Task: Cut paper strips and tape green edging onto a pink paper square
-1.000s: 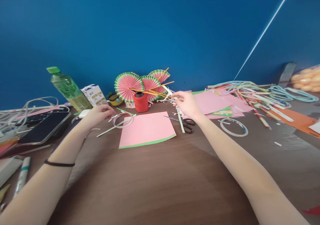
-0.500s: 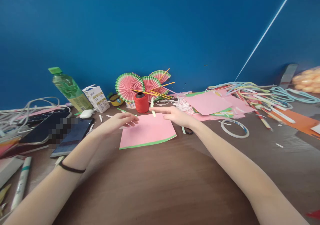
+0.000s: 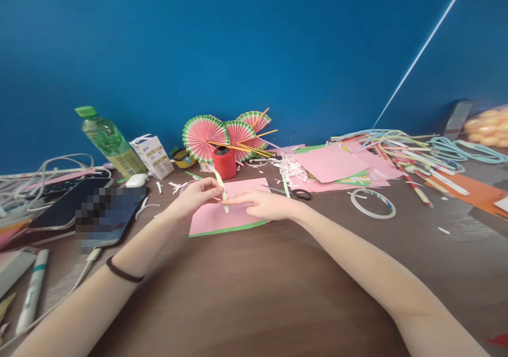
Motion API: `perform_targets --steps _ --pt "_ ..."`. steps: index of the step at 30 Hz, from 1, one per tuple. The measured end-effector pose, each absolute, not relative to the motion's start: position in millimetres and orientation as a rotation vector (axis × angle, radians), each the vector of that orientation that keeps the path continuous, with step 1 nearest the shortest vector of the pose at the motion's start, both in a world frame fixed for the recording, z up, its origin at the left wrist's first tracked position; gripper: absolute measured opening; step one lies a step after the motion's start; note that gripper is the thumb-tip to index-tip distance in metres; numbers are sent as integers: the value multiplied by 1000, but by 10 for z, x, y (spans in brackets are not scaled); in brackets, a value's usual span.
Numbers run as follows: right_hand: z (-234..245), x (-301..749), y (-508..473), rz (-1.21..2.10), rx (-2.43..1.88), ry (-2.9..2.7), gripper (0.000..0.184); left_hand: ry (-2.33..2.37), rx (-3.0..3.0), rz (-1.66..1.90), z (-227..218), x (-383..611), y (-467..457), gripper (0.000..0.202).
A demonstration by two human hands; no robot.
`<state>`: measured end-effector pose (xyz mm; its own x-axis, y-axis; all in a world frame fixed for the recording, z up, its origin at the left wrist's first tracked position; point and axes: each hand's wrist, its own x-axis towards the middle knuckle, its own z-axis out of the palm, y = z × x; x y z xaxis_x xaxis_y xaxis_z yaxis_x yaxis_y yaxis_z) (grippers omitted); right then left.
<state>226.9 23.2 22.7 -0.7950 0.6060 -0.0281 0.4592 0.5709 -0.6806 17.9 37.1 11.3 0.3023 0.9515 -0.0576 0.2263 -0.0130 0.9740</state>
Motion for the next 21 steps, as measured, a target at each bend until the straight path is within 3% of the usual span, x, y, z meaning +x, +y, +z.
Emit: perform_targets --steps 3,8,12,14,18,21 --pt "302 2325 262 1062 -977 -2549 50 1183 1495 854 120 170 378 21" --pt "401 2742 467 795 -1572 -2395 22 1241 1494 877 103 139 394 13" --pt "385 3057 583 635 -2125 -2429 25 1209 1475 953 80 142 399 23" --pt "352 3094 600 666 -2206 -2478 33 1178 1485 973 83 146 400 26" --pt "269 3008 608 657 -2249 -2559 48 1238 1571 903 118 136 395 10" --pt "218 2957 618 611 -2251 -2568 48 1316 1637 847 144 117 395 13"
